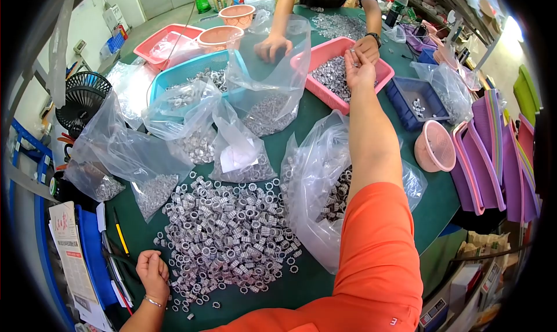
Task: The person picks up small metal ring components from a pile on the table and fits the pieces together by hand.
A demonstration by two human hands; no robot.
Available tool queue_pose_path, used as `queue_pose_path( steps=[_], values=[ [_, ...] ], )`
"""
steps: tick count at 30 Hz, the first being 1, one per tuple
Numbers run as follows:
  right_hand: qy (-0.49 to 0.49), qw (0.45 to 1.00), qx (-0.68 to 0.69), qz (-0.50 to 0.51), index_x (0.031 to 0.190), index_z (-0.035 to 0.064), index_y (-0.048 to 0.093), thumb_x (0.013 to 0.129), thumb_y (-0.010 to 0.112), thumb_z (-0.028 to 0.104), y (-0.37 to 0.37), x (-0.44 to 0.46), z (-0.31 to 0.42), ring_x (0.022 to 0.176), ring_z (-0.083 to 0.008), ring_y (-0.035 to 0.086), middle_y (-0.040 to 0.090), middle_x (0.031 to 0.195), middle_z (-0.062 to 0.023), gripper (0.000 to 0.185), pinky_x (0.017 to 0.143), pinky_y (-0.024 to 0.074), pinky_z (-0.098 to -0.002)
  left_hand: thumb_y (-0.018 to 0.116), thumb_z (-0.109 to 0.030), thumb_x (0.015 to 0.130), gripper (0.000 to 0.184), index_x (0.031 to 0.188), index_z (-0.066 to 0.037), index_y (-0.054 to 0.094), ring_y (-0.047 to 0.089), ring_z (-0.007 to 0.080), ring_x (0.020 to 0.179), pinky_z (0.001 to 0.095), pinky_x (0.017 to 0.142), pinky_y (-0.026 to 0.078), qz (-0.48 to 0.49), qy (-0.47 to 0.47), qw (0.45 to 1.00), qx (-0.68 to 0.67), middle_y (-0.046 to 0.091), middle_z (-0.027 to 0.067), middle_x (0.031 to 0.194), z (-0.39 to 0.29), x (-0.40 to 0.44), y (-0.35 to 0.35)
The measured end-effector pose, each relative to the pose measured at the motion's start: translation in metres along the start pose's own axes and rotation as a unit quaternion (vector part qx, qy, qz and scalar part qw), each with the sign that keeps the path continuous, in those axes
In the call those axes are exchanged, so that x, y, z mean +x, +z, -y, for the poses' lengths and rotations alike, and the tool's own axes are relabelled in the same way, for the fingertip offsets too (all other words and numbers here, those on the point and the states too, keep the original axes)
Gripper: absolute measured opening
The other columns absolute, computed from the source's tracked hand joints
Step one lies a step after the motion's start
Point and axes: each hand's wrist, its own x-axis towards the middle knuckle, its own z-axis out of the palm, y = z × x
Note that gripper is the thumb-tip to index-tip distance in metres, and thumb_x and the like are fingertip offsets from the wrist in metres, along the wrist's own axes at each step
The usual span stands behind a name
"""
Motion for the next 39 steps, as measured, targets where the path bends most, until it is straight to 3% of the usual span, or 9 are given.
queue_pose_path(
  steps=[9, 13, 16, 17, 20, 22, 26, 30, 39],
  values=[
    [-0.050, 0.984, -0.168, -0.037, 0.092, 0.0022, 0.060, 0.082, 0.046, 0.010, 0.001, 0.004, -0.002, 0.097, -0.0147, 0.048, 0.057, 0.091, -0.0050, 0.018, 0.091, 0.0300, -0.0281, 0.045, -0.013, 0.088, 0.010, 0.083, -0.005, 0.047, 0.028, 0.0049, 0.039, 0.0186, 0.035, 0.022, 0.006, -0.004, 1.000, -0.005, 0.034, -0.0026, 0.051, -0.002, 0.000, 0.001],
    [-0.099, 0.982, -0.137, -0.088, 0.084, 0.0014, 0.062, 0.078, 0.049, 0.010, 0.006, -0.009, -0.002, 0.088, -0.0158, 0.052, 0.058, 0.088, -0.0064, 0.017, 0.084, 0.0377, -0.0287, 0.045, -0.013, 0.088, 0.010, 0.083, -0.005, 0.047, 0.028, 0.0048, 0.039, 0.0189, 0.035, 0.022, 0.009, -0.003, 1.000, -0.006, 0.033, -0.0030, 0.050, -0.002, 0.000, 0.001],
    [-0.296, 0.813, -0.501, -0.005, 0.074, -0.0020, 0.062, 0.080, 0.050, 0.023, 0.002, -0.024, -0.011, 0.067, -0.0221, 0.060, 0.063, 0.071, -0.0108, 0.029, 0.064, 0.0448, -0.0355, 0.044, -0.016, 0.088, 0.013, 0.082, -0.005, 0.047, 0.028, 0.0052, 0.039, 0.0191, 0.035, 0.022, 0.001, -0.006, 1.000, -0.026, 0.033, -0.0023, 0.051, -0.002, 0.000, 0.002],
    [-0.297, 0.814, -0.499, -0.004, 0.074, -0.0020, 0.062, 0.080, 0.050, 0.023, 0.003, -0.030, -0.011, 0.067, -0.0221, 0.060, 0.063, 0.071, -0.0108, 0.029, 0.064, 0.0448, -0.0355, 0.043, -0.017, 0.089, 0.014, 0.082, -0.005, 0.048, 0.029, 0.0055, 0.039, 0.0192, 0.035, 0.022, -0.003, -0.008, 0.999, -0.039, 0.033, -0.0020, 0.051, -0.003, 0.001, 0.001],
    [-0.257, 0.599, -0.749, 0.121, 0.076, -0.0004, 0.063, 0.078, 0.053, 0.032, 0.012, -0.056, -0.001, 0.073, -0.0280, 0.061, 0.062, 0.075, -0.0156, 0.034, 0.068, 0.0454, -0.0366, 0.043, -0.018, 0.089, 0.016, 0.082, -0.005, 0.047, 0.029, 0.0058, 0.039, 0.0193, 0.035, 0.022, 0.004, -0.015, 0.999, -0.047, 0.033, -0.0016, 0.052, -0.006, 0.001, 0.001],
    [-0.058, 0.486, -0.840, 0.234, 0.078, 0.0030, 0.064, 0.076, 0.055, 0.038, 0.027, -0.084, 0.011, 0.078, -0.0324, 0.060, 0.062, 0.078, -0.0177, 0.036, 0.071, 0.0459, -0.0380, 0.043, -0.018, 0.089, 0.016, 0.081, -0.005, 0.047, 0.029, 0.0058, 0.039, 0.0193, 0.034, 0.022, 0.012, -0.021, 0.999, -0.046, 0.033, -0.0017, 0.052, -0.006, 0.000, 0.000],
    [-0.115, 0.280, -0.905, 0.298, 0.079, 0.0018, 0.063, 0.077, 0.055, 0.033, 0.037, -0.129, 0.022, 0.079, -0.0302, 0.062, 0.062, 0.078, -0.0177, 0.033, 0.070, 0.0478, -0.0400, 0.044, -0.018, 0.088, 0.015, 0.081, -0.005, 0.047, 0.030, 0.0056, 0.039, 0.0193, 0.034, 0.022, 0.013, -0.015, 0.999, -0.041, 0.034, -0.0018, 0.052, -0.003, 0.002, -0.001],
    [-0.221, 0.168, -0.916, 0.290, 0.083, 0.0033, 0.060, 0.078, 0.043, 0.009, 0.022, -0.132, 0.002, 0.076, -0.0287, 0.063, 0.064, 0.082, -0.0155, 0.018, 0.066, 0.0501, -0.0382, 0.044, -0.018, 0.088, 0.015, 0.081, -0.005, 0.047, 0.030, 0.0054, 0.039, 0.0191, 0.034, 0.022, 0.012, -0.023, 0.998, -0.049, 0.034, -0.0019, 0.052, -0.005, 0.002, -0.001],
    [-0.183, 0.221, -0.932, 0.224, 0.089, 0.0022, 0.060, 0.081, 0.043, 0.012, 0.030, -0.126, -0.024, 0.083, -0.0269, 0.063, 0.064, 0.088, -0.0137, 0.022, 0.071, 0.0493, -0.0379, 0.044, -0.019, 0.088, 0.016, 0.081, -0.005, 0.047, 0.030, 0.0053, 0.039, 0.0192, 0.034, 0.022, 0.016, -0.018, 0.999, -0.038, 0.034, -0.0019, 0.052, -0.005, 0.002, -0.001]
  ],
)
